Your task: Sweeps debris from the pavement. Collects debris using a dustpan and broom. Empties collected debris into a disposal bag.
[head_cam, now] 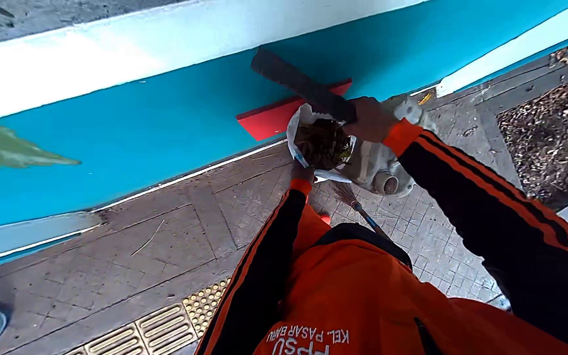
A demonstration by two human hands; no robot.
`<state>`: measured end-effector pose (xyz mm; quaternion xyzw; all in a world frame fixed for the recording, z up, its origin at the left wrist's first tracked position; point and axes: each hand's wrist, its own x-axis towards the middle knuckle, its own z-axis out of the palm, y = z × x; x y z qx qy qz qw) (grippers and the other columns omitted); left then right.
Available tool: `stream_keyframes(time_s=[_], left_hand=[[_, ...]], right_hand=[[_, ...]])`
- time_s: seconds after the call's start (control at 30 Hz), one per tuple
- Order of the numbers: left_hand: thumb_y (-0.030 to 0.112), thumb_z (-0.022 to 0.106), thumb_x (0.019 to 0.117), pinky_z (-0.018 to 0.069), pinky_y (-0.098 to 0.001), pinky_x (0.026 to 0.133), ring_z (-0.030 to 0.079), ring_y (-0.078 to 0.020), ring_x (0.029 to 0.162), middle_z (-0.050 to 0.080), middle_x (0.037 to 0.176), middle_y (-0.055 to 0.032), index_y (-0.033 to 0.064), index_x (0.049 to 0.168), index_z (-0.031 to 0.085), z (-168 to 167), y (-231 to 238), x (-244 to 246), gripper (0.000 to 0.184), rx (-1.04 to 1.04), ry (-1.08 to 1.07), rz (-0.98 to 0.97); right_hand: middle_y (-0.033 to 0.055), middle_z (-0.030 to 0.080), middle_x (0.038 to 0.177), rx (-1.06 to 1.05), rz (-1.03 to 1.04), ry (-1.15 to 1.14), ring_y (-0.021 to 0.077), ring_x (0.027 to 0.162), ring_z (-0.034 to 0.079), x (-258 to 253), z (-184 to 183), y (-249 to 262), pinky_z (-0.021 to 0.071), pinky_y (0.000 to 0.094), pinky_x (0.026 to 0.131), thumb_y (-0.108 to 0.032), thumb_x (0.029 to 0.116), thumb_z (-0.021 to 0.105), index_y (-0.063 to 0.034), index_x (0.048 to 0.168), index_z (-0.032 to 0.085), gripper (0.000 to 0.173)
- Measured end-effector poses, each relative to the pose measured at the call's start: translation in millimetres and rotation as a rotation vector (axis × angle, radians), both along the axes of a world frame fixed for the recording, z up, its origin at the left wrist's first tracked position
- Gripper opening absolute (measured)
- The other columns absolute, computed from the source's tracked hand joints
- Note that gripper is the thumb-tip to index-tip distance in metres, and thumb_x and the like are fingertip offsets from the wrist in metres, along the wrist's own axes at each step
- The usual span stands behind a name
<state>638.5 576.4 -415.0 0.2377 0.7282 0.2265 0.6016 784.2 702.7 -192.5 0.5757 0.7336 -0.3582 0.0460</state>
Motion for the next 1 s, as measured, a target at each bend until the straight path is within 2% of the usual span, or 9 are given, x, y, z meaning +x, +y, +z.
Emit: stream_keyframes(time_s=[0.1, 0.2, 0.27, 0.33, 0.5, 0.67, 0.73, 0.83, 1.0], left_hand=[[0.017, 0.065, 0.1, 0.0604, -0.047, 0.062, 0.069, -0.0322, 0.071, 0.065, 0.109, -0.0271, 0.0079, 0.153, 0.035, -1.4, 1.0, -5.1, 0.061, -0.017, -0.024, 0.049], [0.046, 0.062, 0.1022, 0.0605, -0.0479, 0.063, 0.069, -0.0333, 0.071, 0.066, 0.109, -0.0281, 0.0139, 0.159, 0.027, 10.3, -5.7, -17.2, 0.074, -0.022, 0.03, 0.083], [0.049, 0.057, 0.104, 0.0599, -0.0487, 0.063, 0.069, -0.0341, 0.071, 0.064, 0.112, -0.0306, 0.0107, 0.16, 0.021, 25.4, -13.9, -25.7, 0.077, -0.019, 0.101, 0.117], [0.044, 0.057, 0.105, 0.0597, -0.0497, 0.065, 0.069, -0.0341, 0.074, 0.065, 0.11, -0.0292, 0.004, 0.155, 0.031, 34.6, -24.4, -35.8, 0.069, 0.005, 0.179, 0.022], [0.023, 0.064, 0.101, 0.0605, -0.0502, 0.082, 0.073, -0.0295, 0.089, 0.072, 0.105, -0.0186, -0.0015, 0.12, 0.068, 84.0, -51.8, -36.9, 0.031, 0.19, 0.126, -0.711], [0.003, 0.054, 0.1002, 0.0546, -0.0412, 0.102, 0.069, -0.0224, 0.113, 0.07, 0.126, -0.0129, 0.004, 0.127, 0.069, 125.3, -71.6, 79.4, 0.031, 0.468, -0.193, -1.394], [-0.008, 0.048, 0.0963, 0.0495, -0.0475, 0.108, 0.062, -0.0301, 0.124, 0.061, 0.141, -0.0165, 0.0087, 0.142, 0.06, 107.5, -80.3, 145.6, 0.05, 0.418, -0.274, -1.718], [-0.014, 0.055, 0.0905, 0.0323, -0.0518, 0.122, 0.043, -0.0331, 0.147, 0.045, 0.158, -0.0176, 0.0114, 0.156, 0.044, 72.6, -96.3, 226.3, 0.071, 0.274, -0.365, -2.13], [0.007, 0.054, 0.1045, 0.0378, -0.0528, 0.117, 0.054, -0.0397, 0.135, 0.057, 0.141, -0.0279, -0.0052, 0.14, 0.055, 11.7, -154.0, 302.7, 0.038, 0.281, -0.406, -2.421]], right_hand=[[0.0116, 0.067, 0.082, 0.114, -0.061, 0.131, 0.0258, 0.069, 0.065, 42.5, 45.1, -23.5, 0.0533, 0.0527, 0.064, -0.012, 0.0866, 0.071, -0.0051, 0.102, 0.07, 0.017], [0.0048, 0.066, 0.075, 0.243, -0.257, 0.28, 0.0147, 0.055, 0.059, 95.3, 76.1, -60.4, 0.0529, 0.0405, 0.052, -0.015, 0.0847, 0.068, -0.0074, 0.105, 0.071, 0.022], [0.0049, 0.066, 0.073, 0.322, -0.432, 0.333, 0.0143, 0.053, 0.059, 131.9, 82.9, -94.0, 0.0535, 0.0388, 0.051, -0.018, 0.0849, 0.069, -0.0062, 0.108, 0.072, 0.026], [0.0046, 0.065, 0.07, 0.366, -0.619, 0.368, 0.0147, 0.052, 0.06, 166.6, 79.5, -132.3, 0.055, 0.0377, 0.051, -0.018, 0.0875, 0.07, -0.0061, 0.109, 0.071, 0.025], [0.0059, 0.067, 0.071, 0.44, -1.007, 0.393, 0.0161, 0.057, 0.064, 246.5, 26.0, -238.5, 0.0582, 0.0378, 0.057, -0.016, 0.0899, 0.074, -0.0044, 0.106, 0.071, 0.02], [0.009, 0.073, 0.091, 0.359, -1.331, 0.29, 0.0163, 0.079, 0.071, 295.8, -37.0, -346.4, 0.0607, 0.0401, 0.08, -0.025, 0.0907, 0.077, -0.0007, 0.108, 0.071, 0.03], [0.0104, 0.073, 0.093, 0.323, -1.422, 0.243, 0.0185, 0.082, 0.07, 307.2, -53.3, -385.5, 0.0592, 0.0433, 0.082, -0.028, 0.0914, 0.076, -0.0013, 0.108, 0.072, 0.032], [0.0133, 0.073, 0.093, 0.26, -1.522, 0.19, 0.0241, 0.084, 0.071, 325.4, -69.4, -440.7, 0.0576, 0.0502, 0.084, -0.03, 0.0915, 0.077, -0.0018, 0.107, 0.072, 0.033], [0.0178, 0.072, 0.092, 0.186, -1.668, 0.133, 0.0325, 0.086, 0.07, 354.0, -89.2, -537.4, 0.0548, 0.0591, 0.084, -0.034, 0.0918, 0.078, -0.0017, 0.105, 0.073, 0.035]])
